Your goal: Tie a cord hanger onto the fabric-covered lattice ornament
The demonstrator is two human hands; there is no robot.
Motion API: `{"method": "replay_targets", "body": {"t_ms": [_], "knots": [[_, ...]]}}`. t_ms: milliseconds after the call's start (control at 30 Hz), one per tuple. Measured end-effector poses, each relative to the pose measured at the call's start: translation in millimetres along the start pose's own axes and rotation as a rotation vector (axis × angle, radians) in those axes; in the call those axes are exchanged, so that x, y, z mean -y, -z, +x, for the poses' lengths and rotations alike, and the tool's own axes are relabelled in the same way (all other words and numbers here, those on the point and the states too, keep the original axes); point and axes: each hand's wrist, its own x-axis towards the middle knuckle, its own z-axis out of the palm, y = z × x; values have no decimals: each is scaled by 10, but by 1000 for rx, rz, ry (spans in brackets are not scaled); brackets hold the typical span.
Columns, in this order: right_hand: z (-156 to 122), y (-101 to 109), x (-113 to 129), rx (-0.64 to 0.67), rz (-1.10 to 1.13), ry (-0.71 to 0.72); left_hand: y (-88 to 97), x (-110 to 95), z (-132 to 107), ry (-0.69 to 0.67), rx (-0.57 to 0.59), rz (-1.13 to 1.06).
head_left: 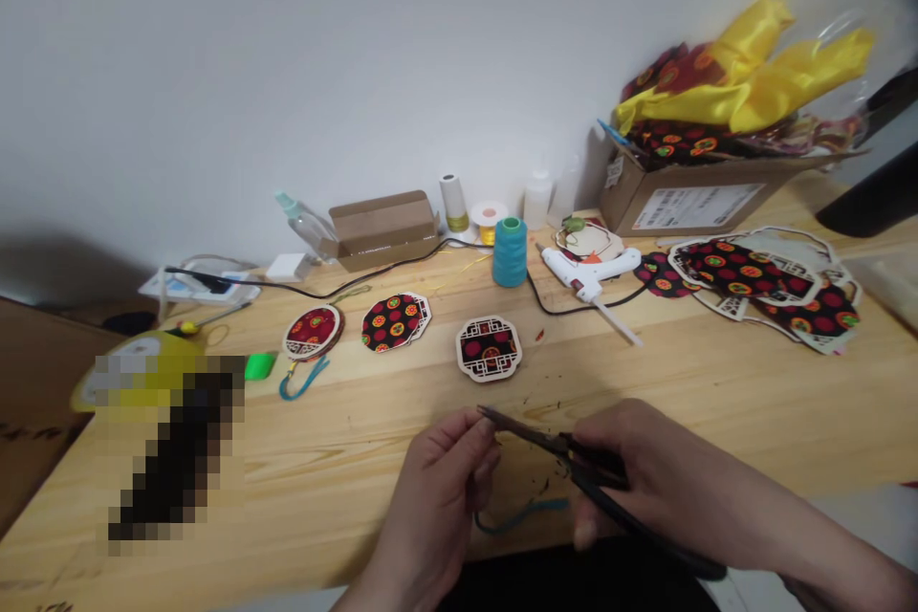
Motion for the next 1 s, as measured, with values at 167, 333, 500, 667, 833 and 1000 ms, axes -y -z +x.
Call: {"method": "replay_targets", "body": {"t_ms": [167, 333, 500, 667, 833, 1000], "knots": [[-165, 49, -13, -20, -253, -17, 8, -12, 6, 2, -114, -26], [-303, 258, -311, -199, -591, -202, 16, -29, 0, 20, -85, -58], [-482, 563, -661, -306, -705, -483, 0, -63, -18, 100, -35, -122], [-600, 783, -954, -378, -671, -479, -24, -87, -29, 116, 39, -144], [-627, 878, -1063, -396, -796, -395, -37, -91, -56, 99, 91, -160], [-397, 587, -591, -744, -848, -311, -58, -77, -83, 97, 130, -155]]}}
